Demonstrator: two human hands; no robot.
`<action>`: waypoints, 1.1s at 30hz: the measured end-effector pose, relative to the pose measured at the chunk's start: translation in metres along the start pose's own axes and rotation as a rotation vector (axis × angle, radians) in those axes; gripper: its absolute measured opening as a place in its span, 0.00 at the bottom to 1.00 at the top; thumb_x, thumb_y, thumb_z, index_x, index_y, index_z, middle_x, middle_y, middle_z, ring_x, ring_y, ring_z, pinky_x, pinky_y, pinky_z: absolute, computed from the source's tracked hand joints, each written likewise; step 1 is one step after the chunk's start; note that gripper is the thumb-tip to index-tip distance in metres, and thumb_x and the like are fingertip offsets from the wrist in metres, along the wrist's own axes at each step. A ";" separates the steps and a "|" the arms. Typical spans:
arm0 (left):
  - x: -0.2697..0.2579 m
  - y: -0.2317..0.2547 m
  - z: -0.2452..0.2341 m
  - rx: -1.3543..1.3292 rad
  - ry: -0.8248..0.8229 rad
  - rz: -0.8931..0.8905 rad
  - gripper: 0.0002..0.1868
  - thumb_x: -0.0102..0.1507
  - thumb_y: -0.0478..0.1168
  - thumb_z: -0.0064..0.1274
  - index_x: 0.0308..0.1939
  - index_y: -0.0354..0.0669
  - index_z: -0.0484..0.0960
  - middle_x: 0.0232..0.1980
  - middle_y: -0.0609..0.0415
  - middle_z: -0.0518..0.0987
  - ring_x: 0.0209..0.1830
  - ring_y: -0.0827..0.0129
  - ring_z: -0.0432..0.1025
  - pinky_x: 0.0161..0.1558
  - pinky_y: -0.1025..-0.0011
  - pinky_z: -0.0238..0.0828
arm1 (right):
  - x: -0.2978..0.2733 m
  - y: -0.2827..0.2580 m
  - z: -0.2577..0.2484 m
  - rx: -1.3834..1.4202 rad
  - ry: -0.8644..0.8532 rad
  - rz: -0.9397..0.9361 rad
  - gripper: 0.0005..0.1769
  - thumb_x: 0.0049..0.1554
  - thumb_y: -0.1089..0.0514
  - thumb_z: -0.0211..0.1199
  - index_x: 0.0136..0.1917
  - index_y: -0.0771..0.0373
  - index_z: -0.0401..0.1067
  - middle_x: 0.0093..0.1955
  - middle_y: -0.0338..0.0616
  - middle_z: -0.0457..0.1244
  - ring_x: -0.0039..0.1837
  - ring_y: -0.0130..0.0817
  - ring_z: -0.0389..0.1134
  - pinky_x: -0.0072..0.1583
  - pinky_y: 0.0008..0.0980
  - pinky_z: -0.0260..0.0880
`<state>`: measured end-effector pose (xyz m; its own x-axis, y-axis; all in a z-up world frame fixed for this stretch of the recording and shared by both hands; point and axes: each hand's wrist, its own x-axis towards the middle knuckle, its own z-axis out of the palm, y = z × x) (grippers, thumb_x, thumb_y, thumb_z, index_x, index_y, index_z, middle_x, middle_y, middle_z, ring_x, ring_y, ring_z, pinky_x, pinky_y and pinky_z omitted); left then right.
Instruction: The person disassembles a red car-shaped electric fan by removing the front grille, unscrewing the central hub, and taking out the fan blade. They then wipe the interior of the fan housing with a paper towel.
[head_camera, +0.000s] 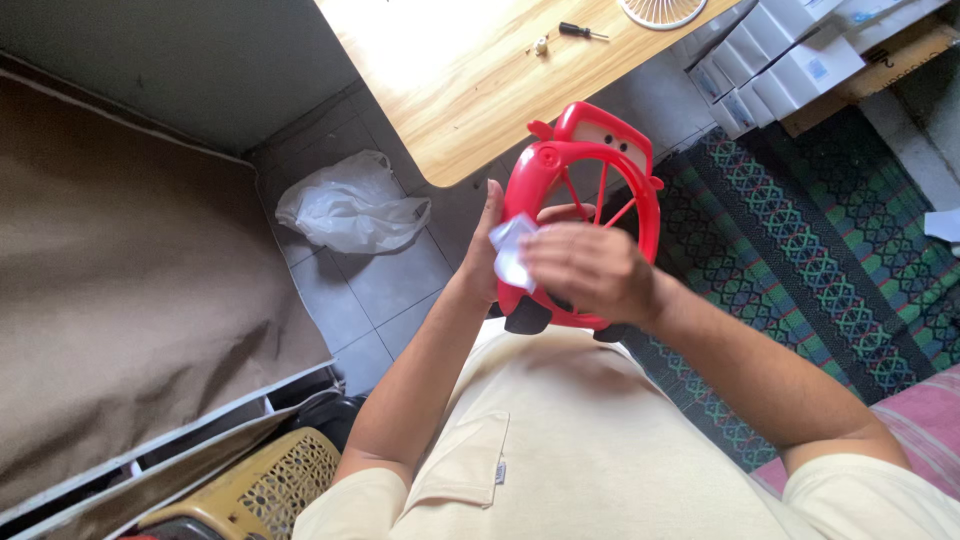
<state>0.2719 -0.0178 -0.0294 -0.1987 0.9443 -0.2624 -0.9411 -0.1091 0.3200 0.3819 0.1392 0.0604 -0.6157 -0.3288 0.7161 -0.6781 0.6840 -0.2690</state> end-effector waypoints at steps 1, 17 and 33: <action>0.001 -0.003 0.003 0.084 0.024 0.034 0.59 0.68 0.81 0.28 0.80 0.30 0.58 0.65 0.30 0.73 0.49 0.44 0.76 0.48 0.56 0.84 | -0.003 0.008 -0.005 -0.017 0.049 0.023 0.12 0.56 0.72 0.61 0.55 0.67 0.72 0.55 0.51 0.69 0.59 0.49 0.74 0.63 0.48 0.77; 0.018 -0.031 0.044 0.335 -0.079 0.088 0.56 0.63 0.64 0.58 0.81 0.33 0.52 0.78 0.33 0.62 0.76 0.42 0.62 0.54 0.48 0.79 | -0.060 0.061 -0.044 -0.189 0.273 0.454 0.23 0.49 0.81 0.56 0.56 0.68 0.74 0.66 0.62 0.67 0.69 0.60 0.71 0.69 0.48 0.75; 0.057 0.027 0.018 0.374 -0.222 0.013 0.55 0.57 0.56 0.64 0.80 0.36 0.52 0.77 0.36 0.63 0.75 0.46 0.63 0.57 0.44 0.77 | -0.026 0.076 -0.044 -0.267 0.258 0.704 0.22 0.54 0.77 0.55 0.61 0.71 0.75 0.64 0.58 0.68 0.70 0.52 0.70 0.73 0.46 0.72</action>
<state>0.2402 0.0390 -0.0191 -0.1079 0.9919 -0.0670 -0.7670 -0.0401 0.6404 0.3638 0.2281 0.0497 -0.7290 0.3776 0.5710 -0.0251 0.8189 -0.5734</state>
